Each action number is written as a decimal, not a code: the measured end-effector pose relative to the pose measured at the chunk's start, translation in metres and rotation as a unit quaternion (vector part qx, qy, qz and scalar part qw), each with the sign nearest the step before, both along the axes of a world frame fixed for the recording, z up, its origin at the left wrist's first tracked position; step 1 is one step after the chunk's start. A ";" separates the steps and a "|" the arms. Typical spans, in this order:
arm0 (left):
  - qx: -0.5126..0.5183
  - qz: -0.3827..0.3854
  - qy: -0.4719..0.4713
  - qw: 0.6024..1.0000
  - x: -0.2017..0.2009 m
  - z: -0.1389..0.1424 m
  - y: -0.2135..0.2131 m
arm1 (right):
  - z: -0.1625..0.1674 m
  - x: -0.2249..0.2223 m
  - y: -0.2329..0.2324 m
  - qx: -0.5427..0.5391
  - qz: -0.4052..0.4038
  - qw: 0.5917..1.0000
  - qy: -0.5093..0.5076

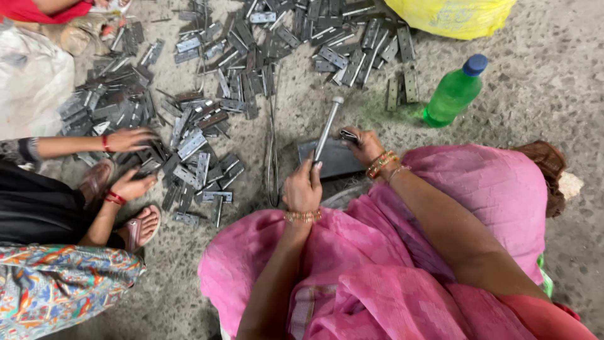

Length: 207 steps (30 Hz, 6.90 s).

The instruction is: The person sits on the floor and repeatedly places small metal hinge pieces into a metal jig, then strikes them with a cylindrical metal rod to shape or seat them. Finished pieces are set aside in a growing pile. Another person works nearby on similar parts.

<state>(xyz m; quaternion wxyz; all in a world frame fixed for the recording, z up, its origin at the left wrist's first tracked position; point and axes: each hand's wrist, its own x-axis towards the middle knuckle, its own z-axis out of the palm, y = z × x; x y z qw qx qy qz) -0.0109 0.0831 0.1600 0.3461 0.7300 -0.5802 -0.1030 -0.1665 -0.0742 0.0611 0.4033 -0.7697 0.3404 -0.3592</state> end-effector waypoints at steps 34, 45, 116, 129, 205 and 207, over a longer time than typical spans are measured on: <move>-0.154 -0.020 0.025 0.987 -0.008 -0.043 0.005 | -0.007 -0.004 0.012 0.026 -0.007 0.992 0.120; 0.019 0.020 0.077 0.997 -0.005 -0.094 -0.016 | -0.005 -0.004 0.009 -0.026 0.002 0.997 0.070; 0.233 0.115 0.539 0.801 -0.005 -0.156 -0.141 | -0.016 -0.040 -0.081 0.278 -0.286 0.917 0.011; 0.181 -0.001 0.574 0.799 -0.043 -0.169 -0.135 | -0.058 -0.031 -0.071 0.260 -0.139 0.940 0.169; 0.133 -0.040 0.078 0.987 -0.018 -0.183 -0.115 | -0.085 -0.031 -0.082 0.213 -0.167 0.941 0.203; 0.143 -0.042 0.087 0.985 -0.032 -0.174 -0.117 | -0.075 -0.031 -0.080 0.283 -0.144 0.917 0.241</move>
